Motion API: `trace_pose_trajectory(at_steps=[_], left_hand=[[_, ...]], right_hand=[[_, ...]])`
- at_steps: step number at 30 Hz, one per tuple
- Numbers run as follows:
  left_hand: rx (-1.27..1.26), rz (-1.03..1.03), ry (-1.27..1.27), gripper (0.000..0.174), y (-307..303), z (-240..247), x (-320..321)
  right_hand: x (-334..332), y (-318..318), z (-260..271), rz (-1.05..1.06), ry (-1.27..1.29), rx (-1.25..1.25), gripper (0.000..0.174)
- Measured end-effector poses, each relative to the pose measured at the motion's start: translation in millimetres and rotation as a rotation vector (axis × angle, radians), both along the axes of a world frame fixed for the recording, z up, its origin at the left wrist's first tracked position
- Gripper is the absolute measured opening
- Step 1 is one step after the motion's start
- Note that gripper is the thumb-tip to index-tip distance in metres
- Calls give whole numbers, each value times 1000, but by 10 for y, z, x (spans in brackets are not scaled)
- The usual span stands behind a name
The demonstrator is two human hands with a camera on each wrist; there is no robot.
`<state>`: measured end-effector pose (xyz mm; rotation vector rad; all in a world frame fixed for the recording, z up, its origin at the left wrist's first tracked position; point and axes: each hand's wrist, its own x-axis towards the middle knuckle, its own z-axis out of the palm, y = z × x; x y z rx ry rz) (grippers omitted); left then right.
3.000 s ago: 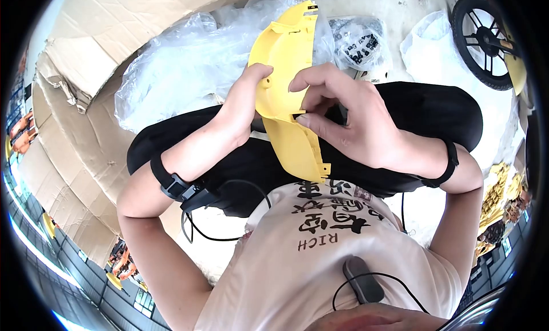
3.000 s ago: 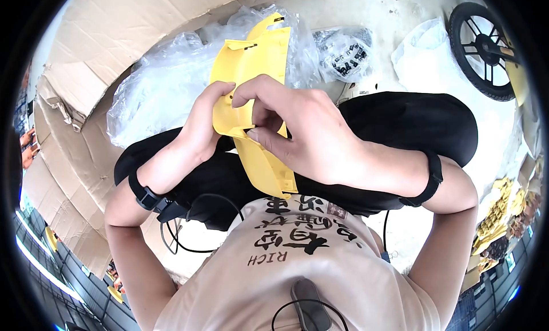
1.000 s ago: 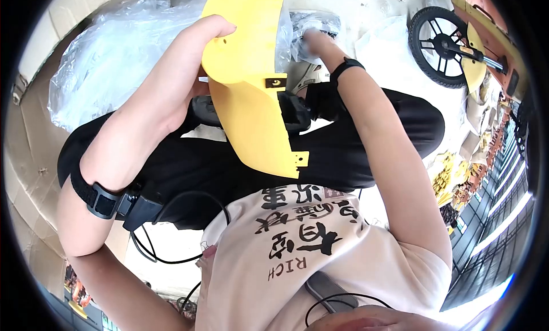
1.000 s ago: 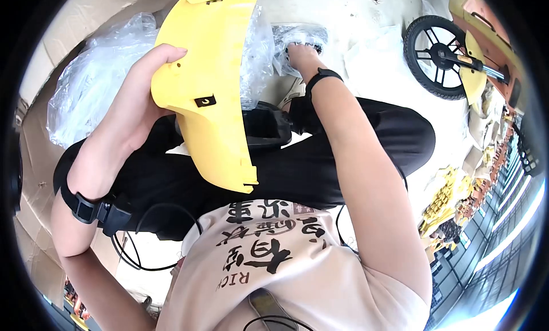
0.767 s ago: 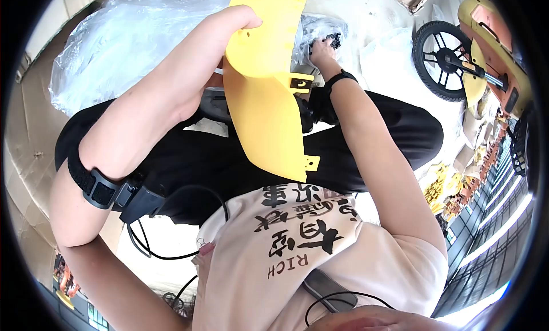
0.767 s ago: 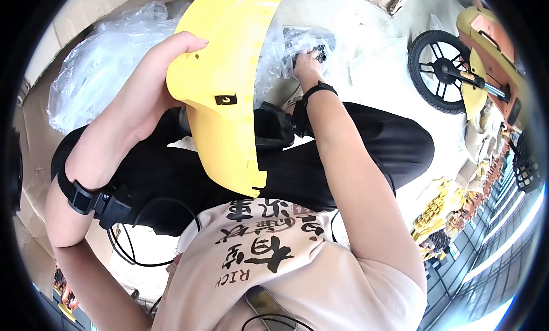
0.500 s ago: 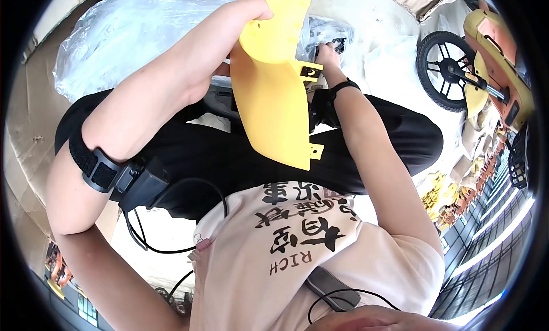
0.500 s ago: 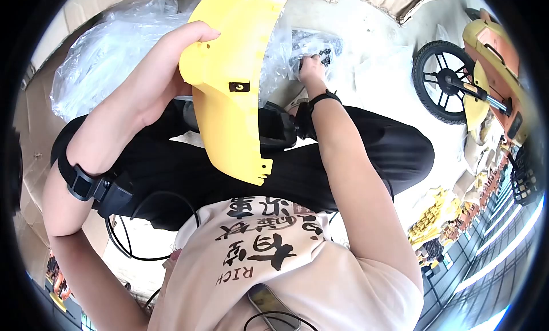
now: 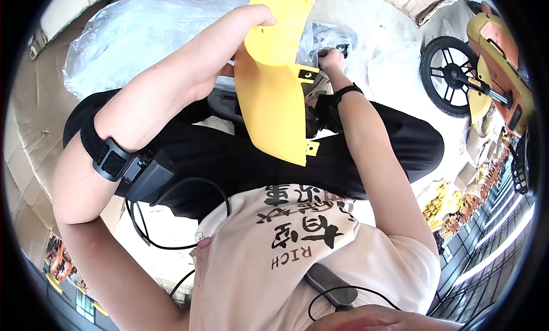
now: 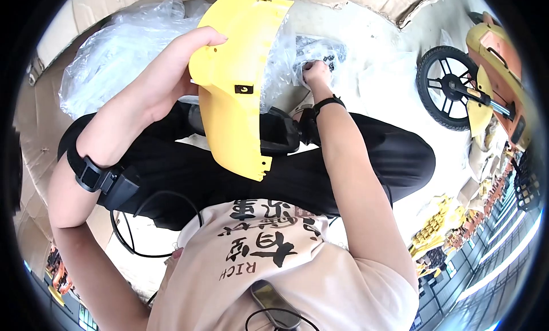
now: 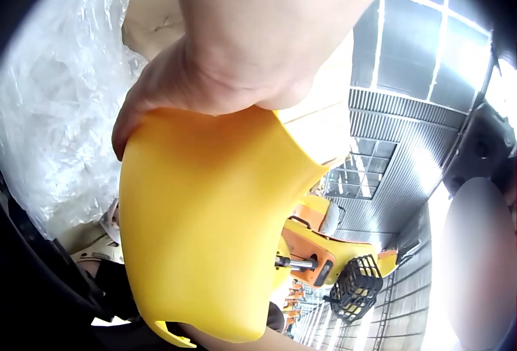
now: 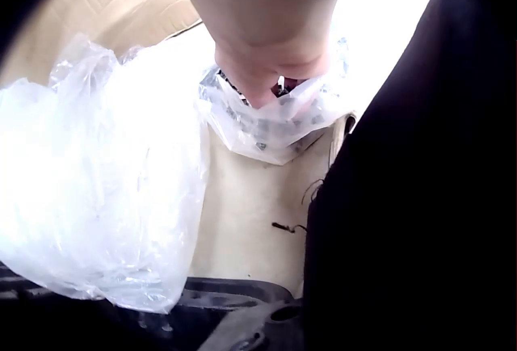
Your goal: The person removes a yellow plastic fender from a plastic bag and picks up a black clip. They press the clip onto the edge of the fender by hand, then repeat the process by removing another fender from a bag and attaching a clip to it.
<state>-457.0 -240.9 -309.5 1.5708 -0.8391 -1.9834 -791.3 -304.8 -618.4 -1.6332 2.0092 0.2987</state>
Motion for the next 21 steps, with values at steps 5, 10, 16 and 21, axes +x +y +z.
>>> trace_pose_trajectory(at_steps=[5,10,16,21], left_hand=[[-17,-3,4,58,3,28,2],[-31,4,10,58,10,6,0],[-32,-6,-39,59,7,-63,24],[-40,-13,-57,60,6,-63,32]], right_hand=[[-141,-162,-154,-470,-332,15,11],[-383,-297,-265,-1109,-1210,87,17],[-800,-225,-236,-1119,-1770,422,19],[-604,-235,171,-1156,-1671,466,12]])
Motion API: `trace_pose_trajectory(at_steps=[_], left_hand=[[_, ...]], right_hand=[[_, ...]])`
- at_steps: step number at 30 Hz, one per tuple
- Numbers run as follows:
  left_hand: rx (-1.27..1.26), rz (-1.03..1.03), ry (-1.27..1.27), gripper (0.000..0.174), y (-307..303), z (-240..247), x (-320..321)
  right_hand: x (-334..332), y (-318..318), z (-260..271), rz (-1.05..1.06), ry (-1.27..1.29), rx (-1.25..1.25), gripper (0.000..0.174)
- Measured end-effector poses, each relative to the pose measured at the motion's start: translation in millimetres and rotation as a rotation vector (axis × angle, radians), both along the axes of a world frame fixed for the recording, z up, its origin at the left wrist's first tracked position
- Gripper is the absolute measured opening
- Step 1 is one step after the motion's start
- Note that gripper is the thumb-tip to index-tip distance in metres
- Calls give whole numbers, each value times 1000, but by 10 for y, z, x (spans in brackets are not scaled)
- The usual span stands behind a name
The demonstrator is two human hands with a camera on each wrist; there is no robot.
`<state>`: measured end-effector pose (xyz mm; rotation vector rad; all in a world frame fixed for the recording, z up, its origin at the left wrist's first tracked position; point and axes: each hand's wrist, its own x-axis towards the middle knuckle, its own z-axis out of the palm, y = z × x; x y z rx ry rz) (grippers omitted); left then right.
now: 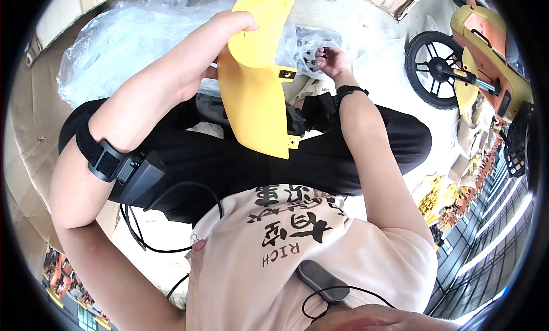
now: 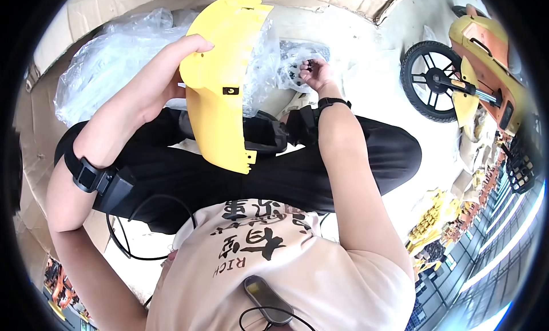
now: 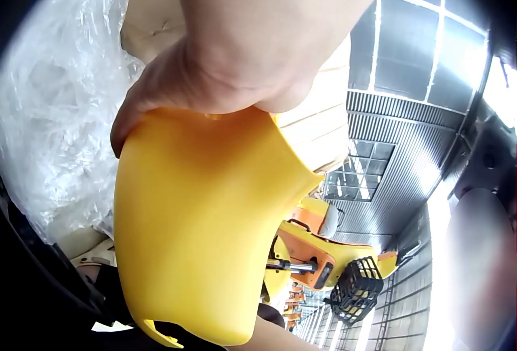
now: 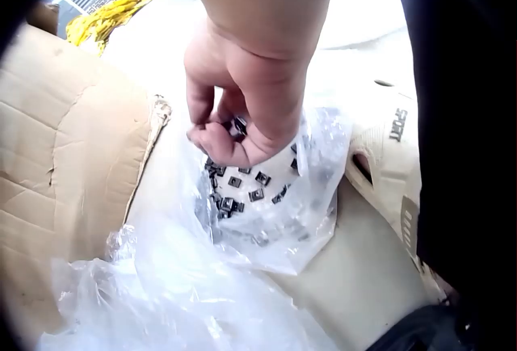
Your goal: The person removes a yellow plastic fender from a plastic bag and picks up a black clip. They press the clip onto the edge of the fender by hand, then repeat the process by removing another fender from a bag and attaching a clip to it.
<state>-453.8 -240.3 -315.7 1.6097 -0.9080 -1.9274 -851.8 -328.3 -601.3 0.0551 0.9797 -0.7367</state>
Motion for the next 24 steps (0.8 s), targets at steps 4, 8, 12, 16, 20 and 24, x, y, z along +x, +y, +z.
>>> trace_pose_trajectory(at_steps=[4,8,12,16,20,24], left_hand=[[-3,13,-4,60,20,28,-12],[-7,-2,11,59,11,61,-18],[31,-1,32,60,18,97,-7],[70,57,96,59,47,127,4],[118,17,149,66,59,227,8],[157,36,145,62,53,249,-4]], right_hand=[[156,-189,345,834,291,112,21],[551,-506,1119,1359,424,-129,30],[980,-472,2105,1362,194,-490,33],[1195,-138,2978,1189,165,-750,37],[1258,235,3356,997,168,-931,40],[1328,494,3375,793,198,-949,30]])
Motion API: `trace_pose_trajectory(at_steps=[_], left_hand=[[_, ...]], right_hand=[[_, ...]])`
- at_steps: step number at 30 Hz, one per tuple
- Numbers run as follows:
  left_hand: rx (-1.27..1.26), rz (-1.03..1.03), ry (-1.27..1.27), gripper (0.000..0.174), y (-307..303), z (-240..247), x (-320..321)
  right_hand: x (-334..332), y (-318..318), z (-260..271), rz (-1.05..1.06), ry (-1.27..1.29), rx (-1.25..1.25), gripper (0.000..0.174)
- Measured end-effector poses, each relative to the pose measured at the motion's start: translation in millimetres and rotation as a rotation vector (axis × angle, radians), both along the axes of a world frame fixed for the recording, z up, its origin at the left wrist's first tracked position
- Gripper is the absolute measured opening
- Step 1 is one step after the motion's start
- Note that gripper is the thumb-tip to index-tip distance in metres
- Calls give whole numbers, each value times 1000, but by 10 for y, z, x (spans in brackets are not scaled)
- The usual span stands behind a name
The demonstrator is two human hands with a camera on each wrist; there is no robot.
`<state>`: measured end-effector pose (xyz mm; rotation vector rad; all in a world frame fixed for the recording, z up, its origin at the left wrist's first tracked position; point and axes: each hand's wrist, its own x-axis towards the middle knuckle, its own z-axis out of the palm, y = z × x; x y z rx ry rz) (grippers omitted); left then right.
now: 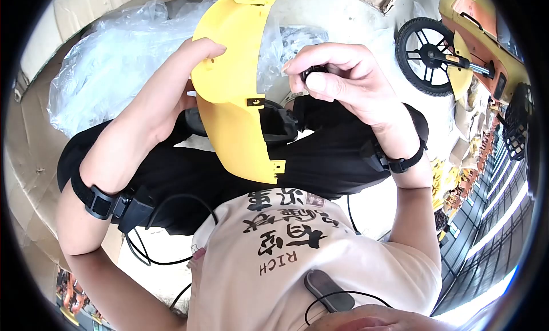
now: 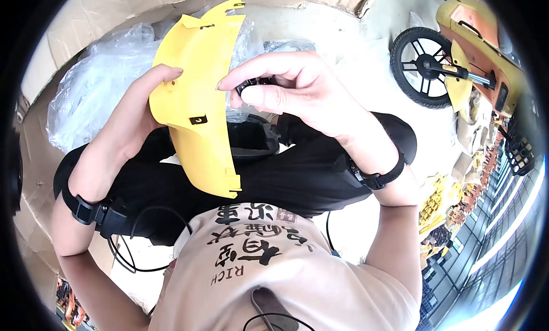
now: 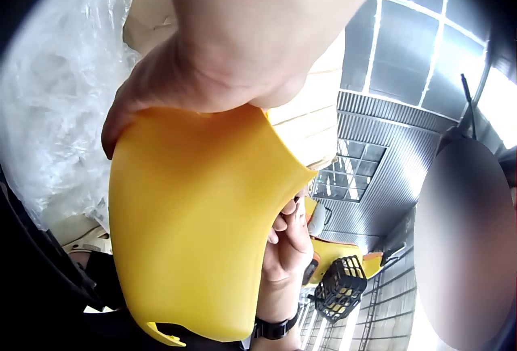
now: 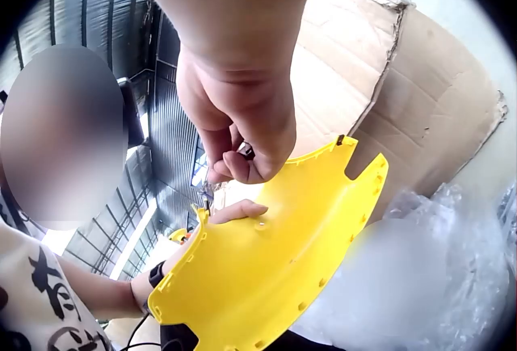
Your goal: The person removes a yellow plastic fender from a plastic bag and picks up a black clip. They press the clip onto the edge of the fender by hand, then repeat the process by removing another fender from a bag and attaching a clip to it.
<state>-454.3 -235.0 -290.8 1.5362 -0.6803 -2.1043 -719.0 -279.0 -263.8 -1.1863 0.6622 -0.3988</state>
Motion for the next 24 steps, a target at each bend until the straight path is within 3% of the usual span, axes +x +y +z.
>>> trace_pose_trajectory(at_steps=[3,8,11,24], left_hand=[[24,5,32,58,-28,59,-17],[48,134,28,59,-75,13,1],[98,177,18,62,-105,-114,53],[111,216,23,64,-213,-164,118]], right_hand=[[11,-5,-104,-97,-24,218,27],[-21,-2,-175,-174,17,184,25],[-29,1,-145,-213,-100,316,24],[-32,151,-240,-236,-84,375,24]])
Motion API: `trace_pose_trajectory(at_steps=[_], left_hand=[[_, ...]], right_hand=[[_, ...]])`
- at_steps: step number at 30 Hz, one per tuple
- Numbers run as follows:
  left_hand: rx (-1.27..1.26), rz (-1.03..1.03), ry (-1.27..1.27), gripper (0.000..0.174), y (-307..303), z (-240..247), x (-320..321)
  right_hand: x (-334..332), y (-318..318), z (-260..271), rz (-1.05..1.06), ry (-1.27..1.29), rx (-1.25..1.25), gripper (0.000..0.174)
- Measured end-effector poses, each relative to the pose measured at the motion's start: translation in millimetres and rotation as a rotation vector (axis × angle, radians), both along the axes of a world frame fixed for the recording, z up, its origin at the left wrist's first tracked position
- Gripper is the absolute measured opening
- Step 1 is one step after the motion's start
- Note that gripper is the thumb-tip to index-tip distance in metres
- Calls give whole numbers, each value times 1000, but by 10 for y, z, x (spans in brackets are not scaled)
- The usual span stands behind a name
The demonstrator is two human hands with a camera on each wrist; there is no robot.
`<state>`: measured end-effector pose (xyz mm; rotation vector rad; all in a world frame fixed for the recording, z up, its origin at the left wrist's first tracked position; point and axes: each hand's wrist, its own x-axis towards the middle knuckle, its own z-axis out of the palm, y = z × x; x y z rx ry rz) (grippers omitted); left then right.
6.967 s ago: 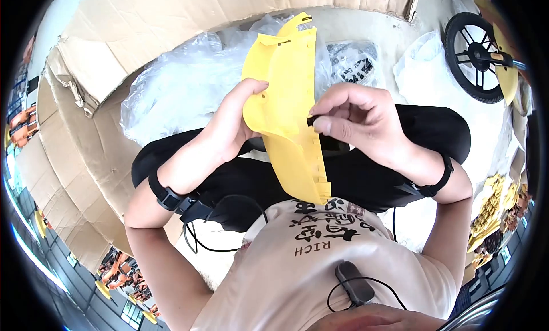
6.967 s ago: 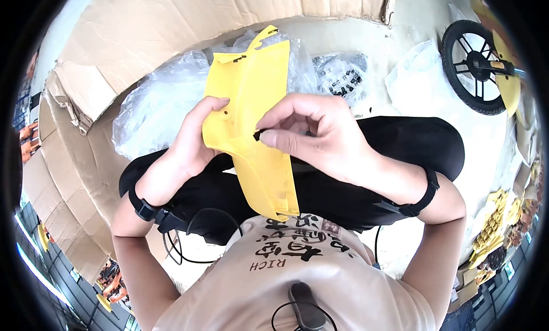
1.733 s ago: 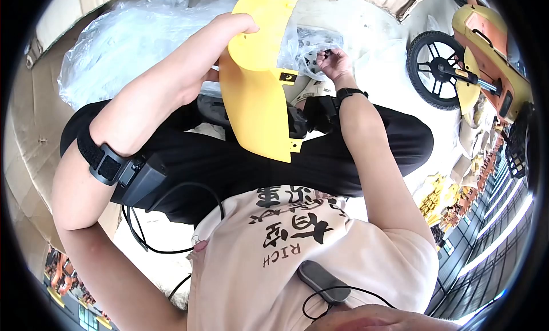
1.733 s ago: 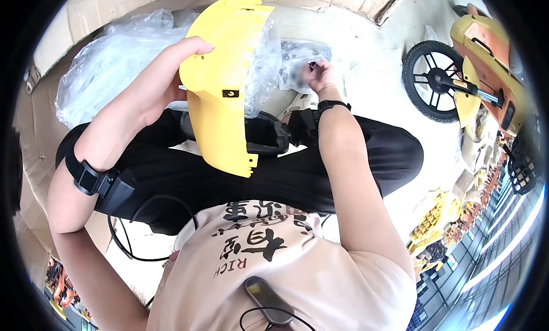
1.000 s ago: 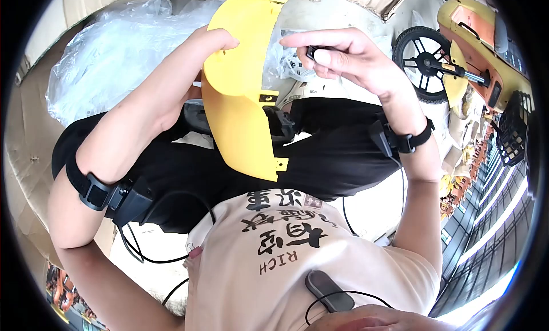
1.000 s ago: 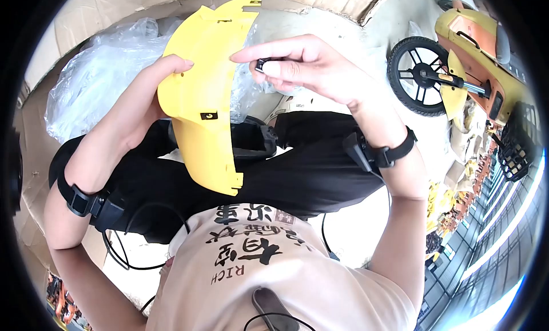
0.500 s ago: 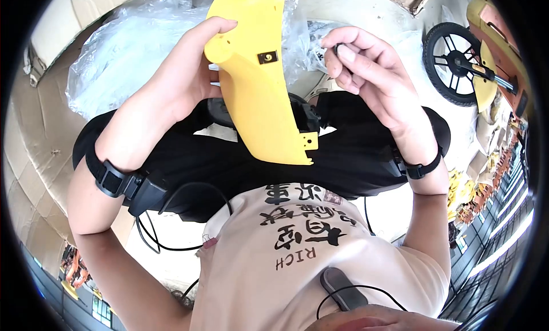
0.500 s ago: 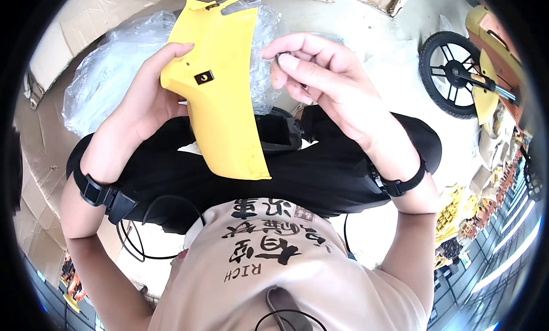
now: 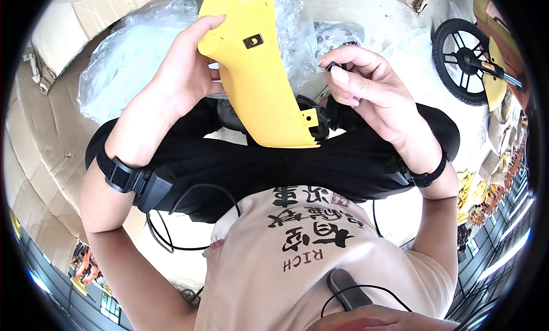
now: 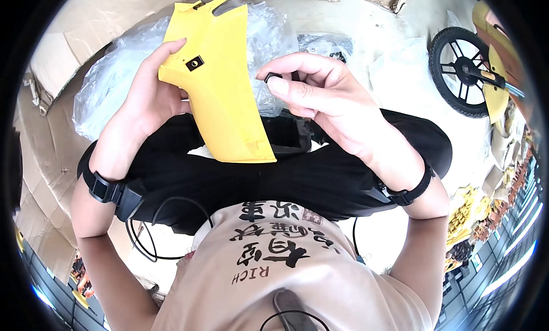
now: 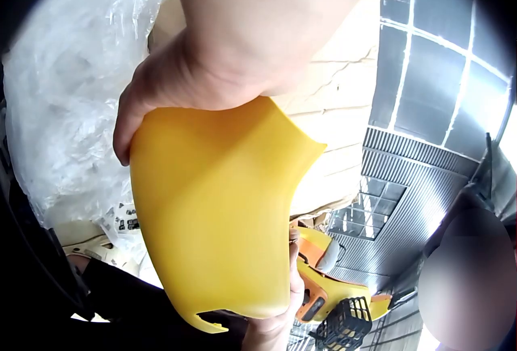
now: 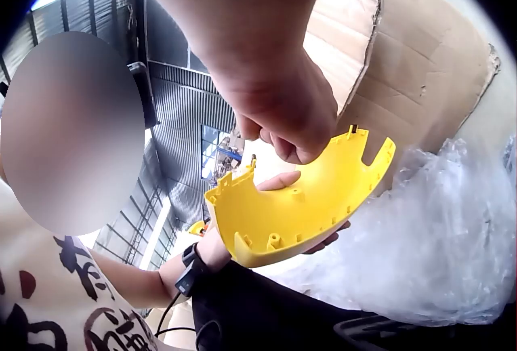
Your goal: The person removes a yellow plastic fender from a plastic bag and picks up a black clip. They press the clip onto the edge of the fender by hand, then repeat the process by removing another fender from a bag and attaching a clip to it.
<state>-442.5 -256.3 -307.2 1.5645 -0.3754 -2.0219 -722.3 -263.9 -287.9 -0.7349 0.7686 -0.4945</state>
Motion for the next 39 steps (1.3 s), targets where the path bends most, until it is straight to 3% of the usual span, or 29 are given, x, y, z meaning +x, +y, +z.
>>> trace_pose_trajectory(at_steps=[3,10,15,25,28,39], left_hand=[[5,14,0,63,-11,8,7],[11,52,-13,57,-6,14,5],[1,13,-37,64,-2,-4,42],[-34,67,-64,64,-21,-57,101],[-46,62,-65,63,-19,-68,98],[-8,41,-66,63,-18,-54,25]], right_hand=[[-15,-51,37,21,-114,147,25],[9,-25,33,1,-156,111,26],[18,-8,67,12,40,-18,24],[-11,-15,107,179,152,-50,25],[3,23,105,177,85,-184,21],[8,10,109,230,-25,-120,16]])
